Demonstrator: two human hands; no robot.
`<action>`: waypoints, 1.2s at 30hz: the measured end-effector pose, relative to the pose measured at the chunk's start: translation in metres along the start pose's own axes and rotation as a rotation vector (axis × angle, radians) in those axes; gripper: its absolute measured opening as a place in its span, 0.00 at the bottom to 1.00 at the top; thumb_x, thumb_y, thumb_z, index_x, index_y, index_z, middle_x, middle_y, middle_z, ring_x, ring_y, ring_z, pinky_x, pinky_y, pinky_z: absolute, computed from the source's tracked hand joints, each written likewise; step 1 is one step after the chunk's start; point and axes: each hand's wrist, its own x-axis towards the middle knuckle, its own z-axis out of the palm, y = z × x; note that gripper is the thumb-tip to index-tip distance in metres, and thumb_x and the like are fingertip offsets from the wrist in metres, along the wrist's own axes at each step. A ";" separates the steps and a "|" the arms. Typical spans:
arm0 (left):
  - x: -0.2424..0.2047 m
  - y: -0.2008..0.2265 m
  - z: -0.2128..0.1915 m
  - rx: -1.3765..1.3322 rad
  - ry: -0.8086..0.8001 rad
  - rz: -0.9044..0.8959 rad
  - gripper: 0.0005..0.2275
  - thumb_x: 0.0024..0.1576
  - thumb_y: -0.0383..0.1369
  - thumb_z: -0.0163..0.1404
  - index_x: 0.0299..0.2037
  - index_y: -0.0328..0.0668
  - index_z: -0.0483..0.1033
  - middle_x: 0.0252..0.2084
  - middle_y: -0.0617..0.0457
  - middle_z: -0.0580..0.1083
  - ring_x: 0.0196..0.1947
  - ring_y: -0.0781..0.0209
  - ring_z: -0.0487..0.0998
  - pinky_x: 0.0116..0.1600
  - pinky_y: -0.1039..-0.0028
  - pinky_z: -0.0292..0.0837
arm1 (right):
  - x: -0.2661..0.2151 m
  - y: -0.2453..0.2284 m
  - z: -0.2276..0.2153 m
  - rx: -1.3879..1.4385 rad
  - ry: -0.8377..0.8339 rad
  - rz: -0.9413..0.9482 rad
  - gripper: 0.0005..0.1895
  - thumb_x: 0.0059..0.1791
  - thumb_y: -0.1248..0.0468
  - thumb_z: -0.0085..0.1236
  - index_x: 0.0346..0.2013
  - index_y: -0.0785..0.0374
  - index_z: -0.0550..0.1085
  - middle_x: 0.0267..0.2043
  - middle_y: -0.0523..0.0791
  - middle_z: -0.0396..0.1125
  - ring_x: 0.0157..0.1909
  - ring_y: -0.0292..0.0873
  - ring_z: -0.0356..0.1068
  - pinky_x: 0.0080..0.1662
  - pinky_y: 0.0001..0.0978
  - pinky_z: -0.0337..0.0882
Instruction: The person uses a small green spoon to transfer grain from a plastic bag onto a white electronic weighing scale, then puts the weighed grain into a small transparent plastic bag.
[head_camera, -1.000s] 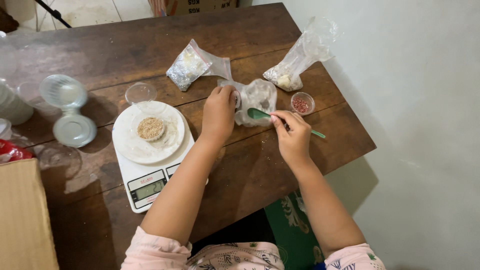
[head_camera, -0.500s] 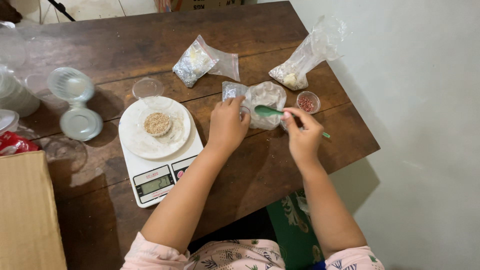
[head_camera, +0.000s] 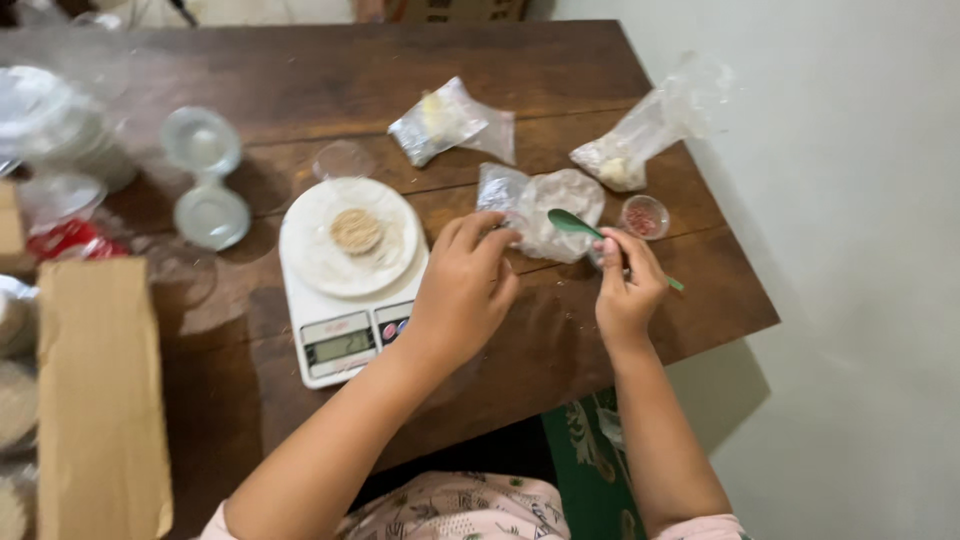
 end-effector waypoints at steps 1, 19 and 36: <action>-0.007 0.001 -0.010 0.010 0.004 -0.013 0.11 0.41 0.22 0.46 0.35 0.39 0.70 0.40 0.45 0.67 0.42 0.46 0.68 0.47 0.65 0.64 | -0.004 -0.004 -0.001 0.010 -0.013 0.000 0.05 0.46 0.72 0.48 0.33 0.67 0.73 0.28 0.50 0.67 0.25 0.42 0.66 0.26 0.29 0.68; -0.085 -0.011 -0.092 -0.040 0.105 -0.284 0.12 0.43 0.18 0.44 0.35 0.41 0.73 0.42 0.48 0.70 0.43 0.48 0.68 0.48 0.62 0.64 | -0.054 0.010 0.014 -0.619 -0.334 -0.337 0.09 0.39 0.61 0.57 0.33 0.54 0.73 0.30 0.38 0.64 0.35 0.41 0.60 0.36 0.32 0.58; -0.040 -0.060 -0.091 -0.022 0.312 -0.301 0.12 0.44 0.20 0.43 0.37 0.43 0.71 0.38 0.49 0.70 0.39 0.48 0.70 0.46 0.62 0.63 | -0.004 -0.065 0.052 0.045 -0.119 -0.289 0.09 0.41 0.74 0.46 0.32 0.64 0.73 0.30 0.45 0.64 0.31 0.47 0.64 0.38 0.32 0.64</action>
